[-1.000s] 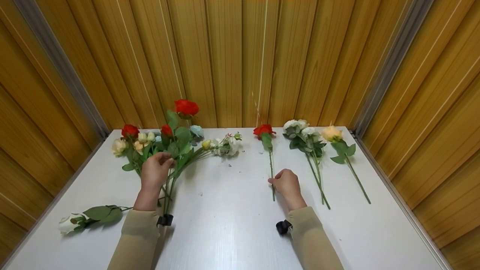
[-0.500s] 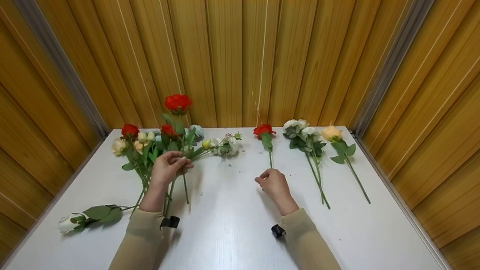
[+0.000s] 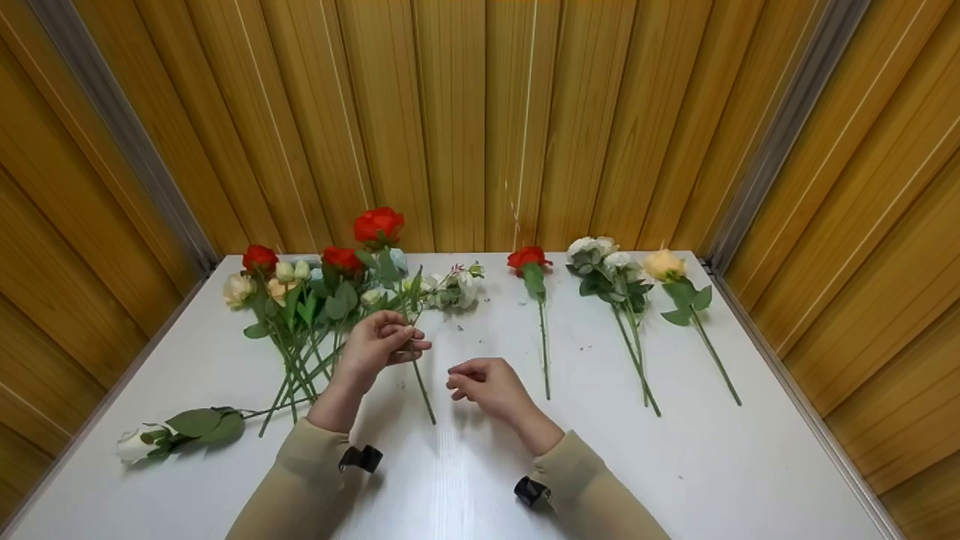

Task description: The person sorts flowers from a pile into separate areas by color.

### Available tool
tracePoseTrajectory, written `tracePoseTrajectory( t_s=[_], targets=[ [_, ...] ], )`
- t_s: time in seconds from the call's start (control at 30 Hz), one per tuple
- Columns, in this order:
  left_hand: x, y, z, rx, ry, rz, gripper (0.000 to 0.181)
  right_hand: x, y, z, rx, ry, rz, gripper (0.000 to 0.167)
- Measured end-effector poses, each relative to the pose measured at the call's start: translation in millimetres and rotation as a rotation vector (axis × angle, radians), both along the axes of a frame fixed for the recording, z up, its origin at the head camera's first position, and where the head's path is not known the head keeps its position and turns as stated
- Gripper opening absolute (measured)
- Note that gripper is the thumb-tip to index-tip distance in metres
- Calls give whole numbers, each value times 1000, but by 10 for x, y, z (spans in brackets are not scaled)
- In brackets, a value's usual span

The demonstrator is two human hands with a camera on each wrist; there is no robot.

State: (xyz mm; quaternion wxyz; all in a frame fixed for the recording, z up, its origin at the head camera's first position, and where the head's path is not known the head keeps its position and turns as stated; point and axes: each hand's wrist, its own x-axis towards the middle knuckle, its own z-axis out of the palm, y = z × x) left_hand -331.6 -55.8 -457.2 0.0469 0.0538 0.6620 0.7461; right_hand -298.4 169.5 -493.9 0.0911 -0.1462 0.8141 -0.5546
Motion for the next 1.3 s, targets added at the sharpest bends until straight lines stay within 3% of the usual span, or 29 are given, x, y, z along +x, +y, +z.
tracePoseTrajectory(
  t_s=[0.1,0.27,0.6,0.8,0.93,1.07,1.3],
  targets=[
    [36,116,-41,-2,-8,-61,13,82,-98,-9,-90,-27,50,39],
    [67,251,-105,-21,-22,-105,13,149,-176,-21,-178,-50,37,36],
    [67,251,-132,-51,-33,-104,13,130,-176,-26,-149,-33,-3,29],
    [28,175,-114,-154,-64,-110,25,73,-93,3,-124,-17,-39,26],
    [-15,90,-54,-200,-93,-83,29,2,19,35,-98,6,-95,26],
    [-36,-120,0,-223,-112,-24,30,-81,130,45,-61,11,-154,26],
    [31,-681,-123,-234,-56,148,28,-245,345,75,-20,-24,-280,23]
  ],
)
